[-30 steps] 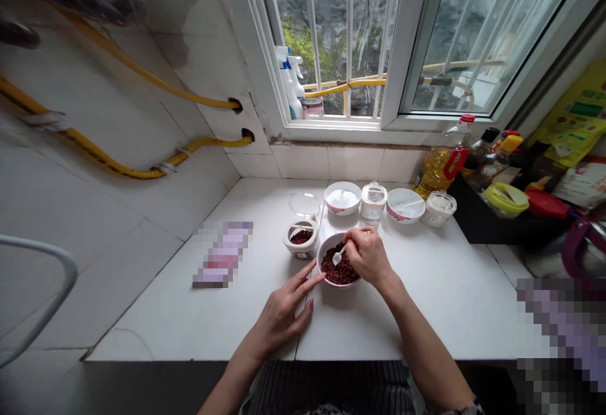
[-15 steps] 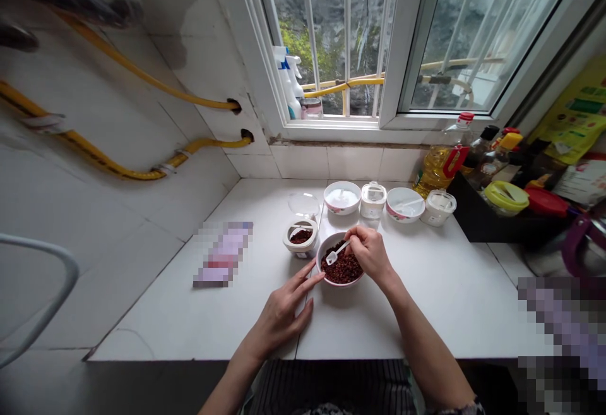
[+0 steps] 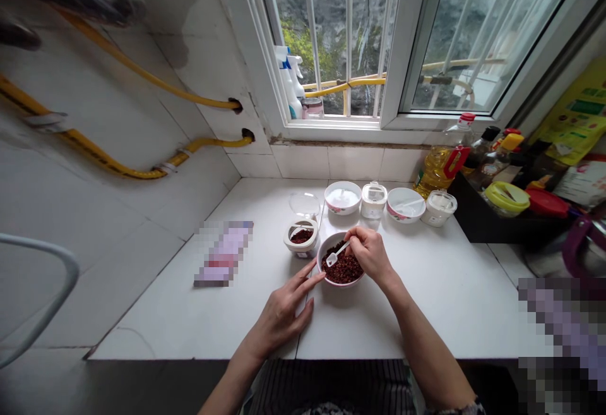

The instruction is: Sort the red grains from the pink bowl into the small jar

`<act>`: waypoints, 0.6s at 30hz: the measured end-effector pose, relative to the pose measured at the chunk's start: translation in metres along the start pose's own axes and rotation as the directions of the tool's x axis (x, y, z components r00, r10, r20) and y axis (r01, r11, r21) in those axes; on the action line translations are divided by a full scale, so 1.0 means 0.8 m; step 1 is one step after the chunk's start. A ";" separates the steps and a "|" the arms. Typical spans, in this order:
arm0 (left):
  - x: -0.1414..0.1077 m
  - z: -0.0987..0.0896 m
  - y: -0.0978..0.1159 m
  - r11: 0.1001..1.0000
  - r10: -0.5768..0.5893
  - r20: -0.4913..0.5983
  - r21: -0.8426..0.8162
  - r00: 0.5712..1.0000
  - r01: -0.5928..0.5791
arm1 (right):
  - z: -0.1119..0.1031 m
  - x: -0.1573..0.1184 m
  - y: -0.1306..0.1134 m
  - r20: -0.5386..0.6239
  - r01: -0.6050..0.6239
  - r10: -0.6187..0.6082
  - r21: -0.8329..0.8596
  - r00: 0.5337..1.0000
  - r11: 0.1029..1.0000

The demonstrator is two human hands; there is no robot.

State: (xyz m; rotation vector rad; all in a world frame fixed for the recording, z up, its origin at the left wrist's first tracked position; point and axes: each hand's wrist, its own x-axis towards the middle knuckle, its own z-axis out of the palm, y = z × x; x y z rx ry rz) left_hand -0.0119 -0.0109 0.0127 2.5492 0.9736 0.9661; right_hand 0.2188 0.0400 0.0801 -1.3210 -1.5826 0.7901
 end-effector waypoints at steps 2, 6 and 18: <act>0.000 0.001 0.000 1.000 0.000 0.000 0.004 1.000 0.000 | 0.002 0.001 0.004 0.020 0.060 -0.059 -0.090 0.998 0.994; 0.000 0.001 0.000 1.000 -0.005 0.000 -0.007 1.000 0.005 | 0.009 0.001 0.010 0.078 0.151 -0.137 -0.215 0.987 0.965; 0.000 -0.001 0.000 1.000 0.001 0.007 -0.013 1.000 -0.001 | 0.000 0.000 -0.002 0.040 -0.035 0.033 0.043 0.999 0.998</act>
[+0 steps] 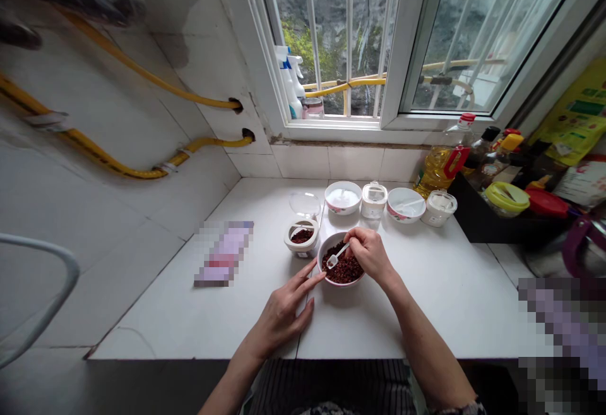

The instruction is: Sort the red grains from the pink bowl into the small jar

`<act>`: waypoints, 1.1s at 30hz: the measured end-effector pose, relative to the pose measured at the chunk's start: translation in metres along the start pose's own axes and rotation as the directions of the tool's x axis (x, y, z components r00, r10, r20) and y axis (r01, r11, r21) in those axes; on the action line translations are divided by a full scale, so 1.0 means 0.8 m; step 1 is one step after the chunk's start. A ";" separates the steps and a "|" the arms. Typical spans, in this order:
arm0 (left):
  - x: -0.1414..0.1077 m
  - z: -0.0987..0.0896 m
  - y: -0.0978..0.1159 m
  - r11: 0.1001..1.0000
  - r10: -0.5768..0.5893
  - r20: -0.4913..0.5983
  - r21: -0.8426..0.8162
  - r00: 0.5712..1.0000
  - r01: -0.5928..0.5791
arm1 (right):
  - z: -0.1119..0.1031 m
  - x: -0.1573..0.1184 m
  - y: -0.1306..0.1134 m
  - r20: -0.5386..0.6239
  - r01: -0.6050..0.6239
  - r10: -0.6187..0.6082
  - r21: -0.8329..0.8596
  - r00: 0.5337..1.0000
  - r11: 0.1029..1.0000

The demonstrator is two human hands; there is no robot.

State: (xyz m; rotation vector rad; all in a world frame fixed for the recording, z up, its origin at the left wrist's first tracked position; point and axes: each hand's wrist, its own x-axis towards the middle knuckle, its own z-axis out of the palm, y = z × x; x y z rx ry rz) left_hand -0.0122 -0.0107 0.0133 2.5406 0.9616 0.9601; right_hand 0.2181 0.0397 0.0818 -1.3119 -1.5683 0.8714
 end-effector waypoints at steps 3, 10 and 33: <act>0.000 0.000 0.000 1.000 0.000 0.001 0.005 1.000 0.000 | 0.000 0.000 0.001 -0.001 0.006 -0.006 0.005 1.000 1.000; -0.001 0.002 -0.001 1.000 -0.003 -0.006 0.008 1.000 0.003 | 0.000 0.002 0.009 -0.009 0.143 -0.149 -0.221 0.989 0.965; -0.001 0.000 0.000 1.000 -0.010 -0.002 -0.013 1.000 0.010 | 0.002 0.003 0.013 -0.014 -0.047 0.047 -0.011 0.999 0.999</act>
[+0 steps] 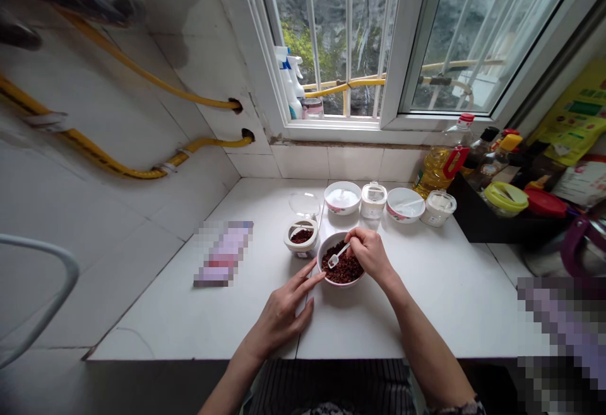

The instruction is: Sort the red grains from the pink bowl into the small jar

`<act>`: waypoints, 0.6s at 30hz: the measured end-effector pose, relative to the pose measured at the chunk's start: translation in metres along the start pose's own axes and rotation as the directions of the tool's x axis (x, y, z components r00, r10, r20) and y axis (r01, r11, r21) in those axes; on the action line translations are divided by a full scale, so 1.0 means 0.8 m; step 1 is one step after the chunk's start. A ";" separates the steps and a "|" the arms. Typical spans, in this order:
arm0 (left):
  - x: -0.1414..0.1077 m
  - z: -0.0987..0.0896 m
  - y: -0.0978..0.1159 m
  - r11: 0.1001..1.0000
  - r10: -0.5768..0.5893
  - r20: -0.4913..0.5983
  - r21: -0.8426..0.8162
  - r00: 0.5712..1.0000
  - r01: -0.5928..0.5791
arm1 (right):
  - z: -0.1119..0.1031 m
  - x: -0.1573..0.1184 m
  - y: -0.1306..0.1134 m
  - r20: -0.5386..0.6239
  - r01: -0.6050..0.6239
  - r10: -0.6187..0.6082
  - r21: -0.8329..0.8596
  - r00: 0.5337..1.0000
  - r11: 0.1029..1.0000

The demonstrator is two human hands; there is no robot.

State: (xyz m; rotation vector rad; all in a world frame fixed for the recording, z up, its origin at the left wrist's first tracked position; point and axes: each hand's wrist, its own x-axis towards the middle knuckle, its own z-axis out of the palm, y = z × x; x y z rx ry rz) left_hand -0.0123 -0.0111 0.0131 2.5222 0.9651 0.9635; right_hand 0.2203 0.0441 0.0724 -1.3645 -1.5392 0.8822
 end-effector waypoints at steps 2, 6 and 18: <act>0.000 0.000 0.000 1.000 -0.004 0.005 0.000 1.000 0.004 | 0.000 0.000 0.001 0.001 -0.011 0.011 0.005 1.000 1.000; -0.001 0.001 -0.001 1.000 -0.005 0.010 0.004 1.000 0.005 | 0.000 0.001 0.000 -0.039 0.096 -0.102 -0.140 0.994 0.986; -0.001 0.000 0.000 1.000 -0.011 0.014 -0.001 1.000 0.011 | -0.002 0.002 0.003 -0.003 0.003 -0.003 -0.023 1.000 1.000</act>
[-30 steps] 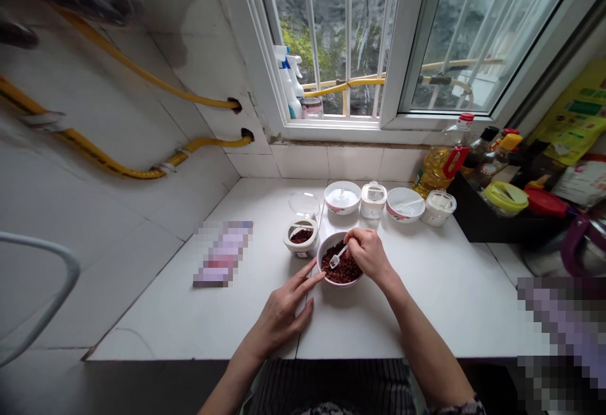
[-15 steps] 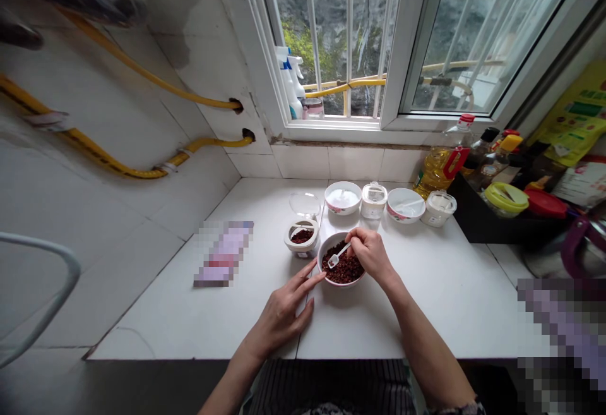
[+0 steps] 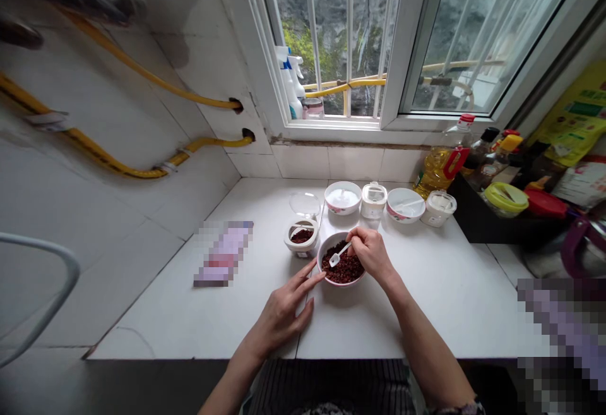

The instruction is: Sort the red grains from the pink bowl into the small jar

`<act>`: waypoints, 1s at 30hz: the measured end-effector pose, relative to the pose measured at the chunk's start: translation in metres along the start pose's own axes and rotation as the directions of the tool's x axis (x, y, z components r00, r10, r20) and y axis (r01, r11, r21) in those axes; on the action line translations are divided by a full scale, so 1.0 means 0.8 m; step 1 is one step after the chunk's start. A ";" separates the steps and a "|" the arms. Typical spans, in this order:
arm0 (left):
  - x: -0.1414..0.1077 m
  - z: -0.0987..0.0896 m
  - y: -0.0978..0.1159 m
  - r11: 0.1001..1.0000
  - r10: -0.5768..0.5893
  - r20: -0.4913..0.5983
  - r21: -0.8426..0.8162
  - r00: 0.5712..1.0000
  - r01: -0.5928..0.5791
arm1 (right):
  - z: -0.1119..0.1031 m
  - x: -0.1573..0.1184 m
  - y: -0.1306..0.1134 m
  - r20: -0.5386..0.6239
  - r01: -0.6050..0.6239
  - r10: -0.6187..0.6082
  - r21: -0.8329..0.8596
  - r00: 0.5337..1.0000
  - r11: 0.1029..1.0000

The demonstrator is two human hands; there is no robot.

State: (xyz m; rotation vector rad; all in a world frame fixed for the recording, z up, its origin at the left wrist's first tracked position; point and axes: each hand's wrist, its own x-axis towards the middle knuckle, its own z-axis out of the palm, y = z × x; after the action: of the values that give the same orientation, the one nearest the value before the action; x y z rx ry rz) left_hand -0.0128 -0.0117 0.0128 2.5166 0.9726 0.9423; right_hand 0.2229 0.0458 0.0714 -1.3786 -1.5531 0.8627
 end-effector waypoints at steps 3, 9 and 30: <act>0.000 0.000 0.000 1.000 0.007 -0.006 0.002 1.000 -0.007 | 0.002 0.000 0.002 -0.012 0.107 -0.110 -0.126 0.994 0.986; 0.001 0.001 -0.001 1.000 0.001 -0.002 0.001 1.000 -0.001 | 0.009 -0.002 0.000 0.038 0.190 -0.186 -0.192 0.982 0.963; 0.000 0.001 -0.001 1.000 0.014 -0.016 0.008 1.000 -0.014 | 0.002 0.000 -0.001 0.001 0.141 -0.143 -0.138 0.990 0.980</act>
State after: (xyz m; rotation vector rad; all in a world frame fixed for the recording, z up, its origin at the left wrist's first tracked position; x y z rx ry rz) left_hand -0.0123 -0.0110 0.0118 2.5293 0.9661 0.9667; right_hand 0.2210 0.0457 0.0714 -1.3470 -1.7088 0.6725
